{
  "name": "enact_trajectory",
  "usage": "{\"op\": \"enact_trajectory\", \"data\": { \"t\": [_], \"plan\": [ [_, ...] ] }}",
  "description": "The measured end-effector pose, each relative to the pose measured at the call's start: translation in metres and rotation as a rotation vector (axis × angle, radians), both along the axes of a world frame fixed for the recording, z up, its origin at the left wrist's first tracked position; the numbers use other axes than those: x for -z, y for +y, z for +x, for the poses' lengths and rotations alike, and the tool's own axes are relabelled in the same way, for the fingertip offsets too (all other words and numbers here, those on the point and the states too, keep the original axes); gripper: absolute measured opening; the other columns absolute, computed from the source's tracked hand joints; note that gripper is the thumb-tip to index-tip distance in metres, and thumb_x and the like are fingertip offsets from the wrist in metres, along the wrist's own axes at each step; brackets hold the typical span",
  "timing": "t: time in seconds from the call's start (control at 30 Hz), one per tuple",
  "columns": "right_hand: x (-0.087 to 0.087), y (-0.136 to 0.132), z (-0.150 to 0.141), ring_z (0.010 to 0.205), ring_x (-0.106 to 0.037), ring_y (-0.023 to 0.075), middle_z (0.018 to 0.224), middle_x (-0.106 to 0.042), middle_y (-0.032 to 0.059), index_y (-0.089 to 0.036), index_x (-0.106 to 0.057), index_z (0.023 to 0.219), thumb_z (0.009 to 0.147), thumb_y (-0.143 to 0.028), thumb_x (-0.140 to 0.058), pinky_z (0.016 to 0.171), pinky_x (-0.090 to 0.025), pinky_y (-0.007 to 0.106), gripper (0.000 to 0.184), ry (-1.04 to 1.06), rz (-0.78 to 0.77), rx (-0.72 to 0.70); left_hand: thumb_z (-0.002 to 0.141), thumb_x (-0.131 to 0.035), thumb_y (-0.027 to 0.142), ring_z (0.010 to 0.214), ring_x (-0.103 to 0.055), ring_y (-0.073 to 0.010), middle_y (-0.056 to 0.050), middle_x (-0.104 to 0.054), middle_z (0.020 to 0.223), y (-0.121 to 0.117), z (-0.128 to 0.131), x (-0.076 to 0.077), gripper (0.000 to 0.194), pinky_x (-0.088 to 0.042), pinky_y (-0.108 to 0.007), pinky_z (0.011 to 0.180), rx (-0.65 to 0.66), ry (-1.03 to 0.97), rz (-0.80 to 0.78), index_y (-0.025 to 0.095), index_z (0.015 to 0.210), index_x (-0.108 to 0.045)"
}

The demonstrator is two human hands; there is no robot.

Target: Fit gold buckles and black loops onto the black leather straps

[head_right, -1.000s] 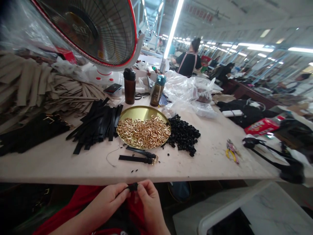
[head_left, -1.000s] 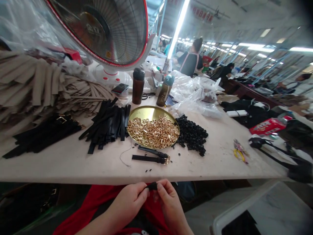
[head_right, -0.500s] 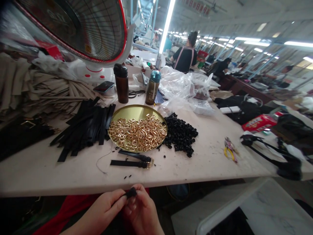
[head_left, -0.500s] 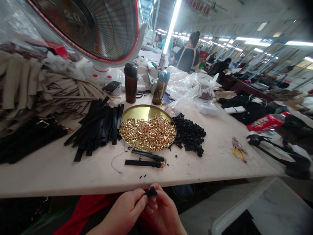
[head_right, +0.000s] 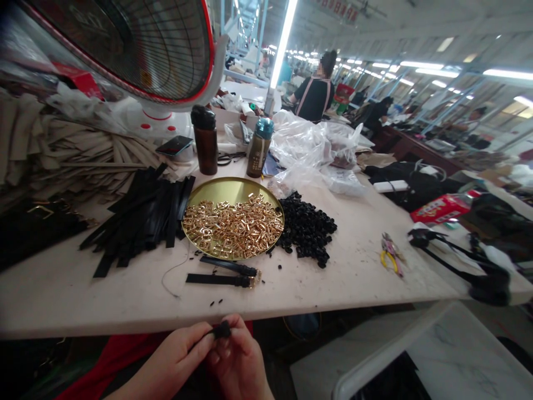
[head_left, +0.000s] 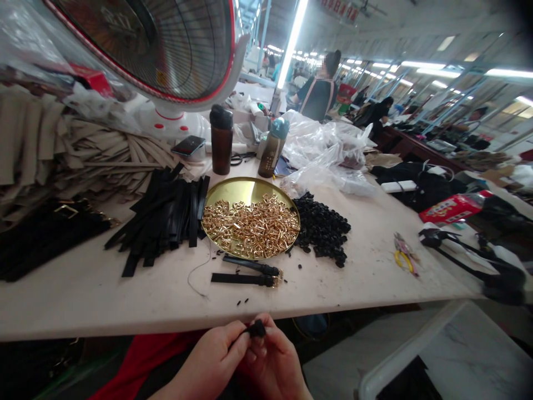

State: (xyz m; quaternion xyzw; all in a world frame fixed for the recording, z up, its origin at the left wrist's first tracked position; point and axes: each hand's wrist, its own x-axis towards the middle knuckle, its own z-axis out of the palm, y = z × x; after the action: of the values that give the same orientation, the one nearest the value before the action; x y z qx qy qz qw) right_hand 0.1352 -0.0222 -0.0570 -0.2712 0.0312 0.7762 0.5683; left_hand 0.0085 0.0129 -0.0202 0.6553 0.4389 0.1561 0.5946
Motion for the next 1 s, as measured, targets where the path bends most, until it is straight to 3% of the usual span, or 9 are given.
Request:
{"op": "enact_trajectory", "data": {
  "t": [0.1,0.23,0.3,0.4,0.47,0.63,0.73,0.87,1.0],
  "plan": [
    [-0.002,-0.001,0.000,0.045,-0.038,0.0064,0.049,-0.047,-0.0061,-0.020,-0.060,0.076,0.069,-0.025,-0.060,0.049,-0.034,0.019,0.009,-0.269,0.067,0.012,0.085,-0.033,0.030,0.070,-0.057,-0.0139,-0.001,-0.065,0.076,0.002,-0.001,0.001,0.030,-0.040,-0.020,0.064,0.014,0.087,0.049,0.017,0.075,-0.058],
    [-0.009,0.001,0.012,0.062,-0.050,0.0132,0.067,-0.060,0.0002,-0.021,-0.061,0.082,0.073,-0.038,-0.058,0.059,-0.040,0.024,0.021,-0.995,0.247,-0.059,0.084,-0.033,0.030,0.070,-0.056,-0.0160,-0.003,-0.065,0.077,0.007,-0.001,-0.006,0.030,-0.038,-0.022,0.064,0.058,0.206,0.144,0.018,0.074,-0.059],
    [-0.014,0.008,0.028,0.064,-0.051,0.0144,0.068,-0.059,0.0007,-0.020,-0.060,0.080,0.075,-0.040,-0.055,0.060,-0.041,0.025,0.022,-1.275,0.276,-0.101,0.083,-0.033,0.030,0.070,-0.056,-0.0165,-0.003,-0.065,0.077,0.010,-0.001,-0.011,0.030,-0.037,-0.022,0.063,0.085,0.239,0.166,0.018,0.076,-0.060],
    [-0.017,0.031,0.066,0.050,-0.045,0.0127,0.053,-0.048,-0.0034,-0.018,-0.056,0.086,0.084,-0.045,-0.036,0.049,-0.038,0.024,0.034,-1.561,0.229,-0.033,0.083,-0.032,0.031,0.069,-0.056,-0.0163,-0.002,-0.064,0.075,0.011,-0.003,-0.015,0.030,-0.036,-0.022,0.063,0.081,0.245,0.156,0.019,0.078,-0.060],
    [-0.016,0.054,0.094,0.053,-0.048,0.0137,0.058,-0.051,-0.0011,-0.016,-0.055,0.092,0.084,-0.046,-0.033,0.052,-0.040,0.025,0.038,-1.875,0.252,-0.015,0.083,-0.032,0.032,0.067,-0.055,-0.0156,-0.001,-0.063,0.071,0.010,-0.004,-0.015,0.031,-0.035,-0.022,0.061,0.058,0.249,0.141,0.018,0.075,-0.059],
    [-0.010,0.107,0.148,0.073,-0.055,0.0205,0.082,-0.061,0.0081,-0.013,-0.055,0.104,0.079,-0.046,-0.042,0.068,-0.042,0.032,0.044,-2.118,0.239,-0.006,0.084,-0.031,0.036,0.063,-0.053,-0.0148,0.000,-0.060,0.068,0.005,-0.009,-0.013,0.033,-0.033,-0.022,0.059,0.016,0.214,0.133,0.017,0.073,-0.057],
    [-0.013,0.129,0.167,0.086,-0.054,0.0237,0.093,-0.060,0.0118,-0.014,-0.057,0.101,0.080,-0.041,-0.041,0.075,-0.040,0.034,0.038,-2.282,0.150,0.000,0.084,-0.031,0.037,0.064,-0.053,-0.0151,0.000,-0.060,0.068,0.003,-0.012,-0.010,0.034,-0.033,-0.022,0.059,-0.015,0.203,0.128,0.017,0.073,-0.056],
    [-0.017,0.155,0.184,0.085,-0.055,0.0275,0.090,-0.058,0.0150,-0.014,-0.061,0.086,0.080,-0.040,-0.041,0.071,-0.038,0.038,0.033,-2.435,-0.039,-0.049,0.083,-0.033,0.036,0.065,-0.053,-0.0151,0.000,-0.060,0.068,0.001,-0.014,-0.008,0.031,-0.033,-0.021,0.058,-0.014,0.221,0.109,0.017,0.072,-0.055],
    [-0.014,0.173,0.191,0.085,-0.056,0.0272,0.087,-0.058,0.0130,-0.016,-0.062,0.076,0.076,-0.032,-0.051,0.070,-0.037,0.038,0.020,-2.490,-0.114,-0.132,0.084,-0.032,0.035,0.065,-0.053,-0.0148,0.000,-0.060,0.069,0.001,-0.013,-0.010,0.031,-0.032,-0.021,0.058,-0.001,0.219,0.096,0.017,0.072,-0.054]
  ]
}}
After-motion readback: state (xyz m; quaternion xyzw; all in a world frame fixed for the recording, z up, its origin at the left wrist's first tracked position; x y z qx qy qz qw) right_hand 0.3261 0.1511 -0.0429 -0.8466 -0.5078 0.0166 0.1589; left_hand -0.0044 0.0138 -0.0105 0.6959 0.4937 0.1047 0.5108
